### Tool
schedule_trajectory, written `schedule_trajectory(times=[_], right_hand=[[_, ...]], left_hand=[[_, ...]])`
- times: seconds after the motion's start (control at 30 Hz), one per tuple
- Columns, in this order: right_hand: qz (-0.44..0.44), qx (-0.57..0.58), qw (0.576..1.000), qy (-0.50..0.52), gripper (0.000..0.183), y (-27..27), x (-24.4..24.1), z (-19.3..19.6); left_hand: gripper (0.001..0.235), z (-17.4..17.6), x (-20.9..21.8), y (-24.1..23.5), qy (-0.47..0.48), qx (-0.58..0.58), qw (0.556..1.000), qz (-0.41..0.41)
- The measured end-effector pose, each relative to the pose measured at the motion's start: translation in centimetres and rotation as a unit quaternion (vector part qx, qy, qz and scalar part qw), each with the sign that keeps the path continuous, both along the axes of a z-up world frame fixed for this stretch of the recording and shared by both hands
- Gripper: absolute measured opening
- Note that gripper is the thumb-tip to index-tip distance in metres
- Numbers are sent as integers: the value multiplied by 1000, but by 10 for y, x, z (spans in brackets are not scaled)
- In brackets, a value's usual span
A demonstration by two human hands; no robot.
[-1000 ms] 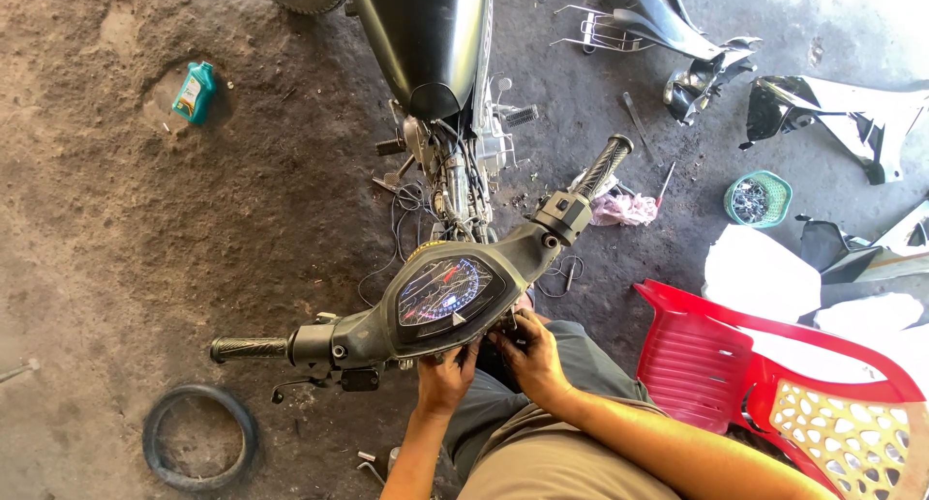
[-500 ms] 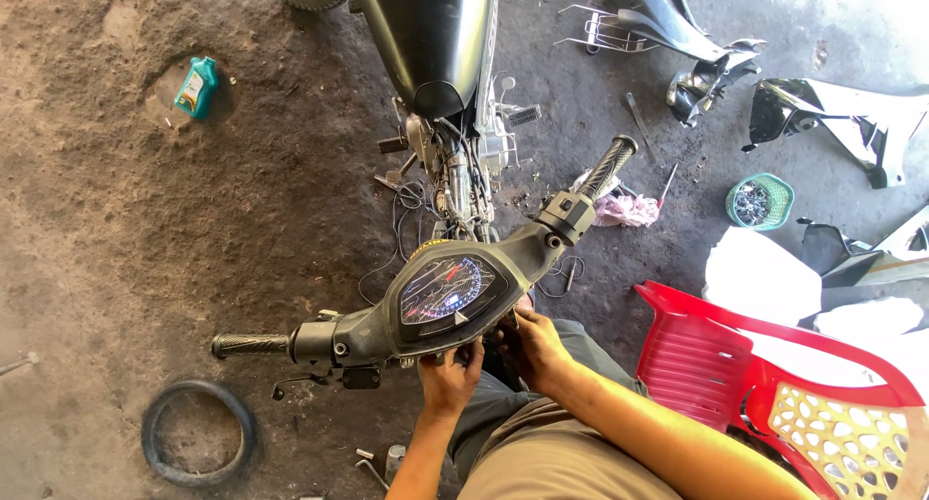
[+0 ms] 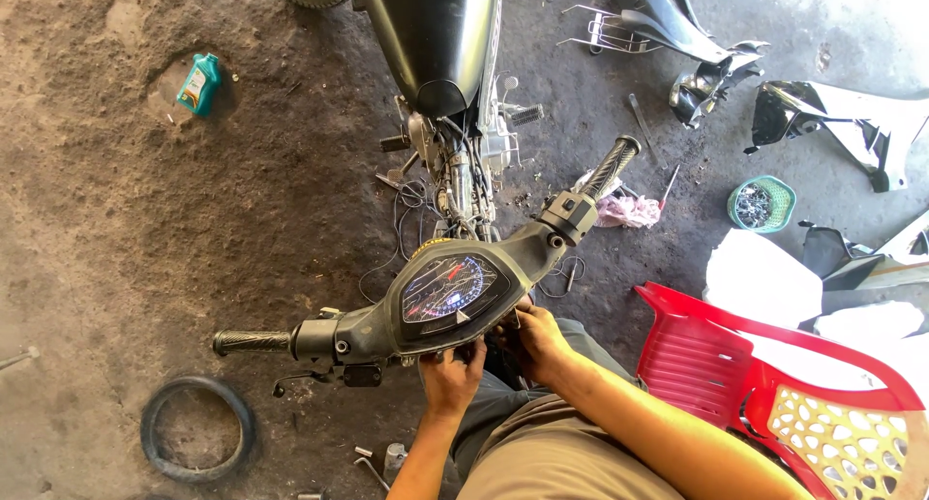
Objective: The person works on the handlebar and instrument cluster of a motorcycle, manipulating wires and components with their hands. The camera shakes significantly at times, obscuring the view of the task.
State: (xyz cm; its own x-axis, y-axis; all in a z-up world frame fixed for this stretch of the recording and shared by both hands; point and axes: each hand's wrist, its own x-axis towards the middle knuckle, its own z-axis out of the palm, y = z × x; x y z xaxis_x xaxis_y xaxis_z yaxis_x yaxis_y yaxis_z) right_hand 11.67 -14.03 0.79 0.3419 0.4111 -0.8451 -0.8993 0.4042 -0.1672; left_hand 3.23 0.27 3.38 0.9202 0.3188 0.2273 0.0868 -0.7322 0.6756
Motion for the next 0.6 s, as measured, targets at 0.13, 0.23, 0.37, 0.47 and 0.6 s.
schedule_trajectory(times=[0.13,0.23,0.37,0.47,0.6], right_hand=[[-12,-20,1000,-2,14,3,1,3],[-24,-16,1000,-7,14,2,-5,-12],[-20,-20,999,-28,14,-1,-4,-8],[-5,-44,997,-57,16,-3,-3,1],[60,-121,976,-174,20,-6,-10,-19]], left_hand=[[24,-11,-6,6,-45,230,968,-95],[23,2,2,3,-51,245,964,-88],[26,-2,2,-2,-30,160,985,-48],[30,-8,0,-5,-4,172,984,-51],[39,-17,-2,-11,18,77,997,8]])
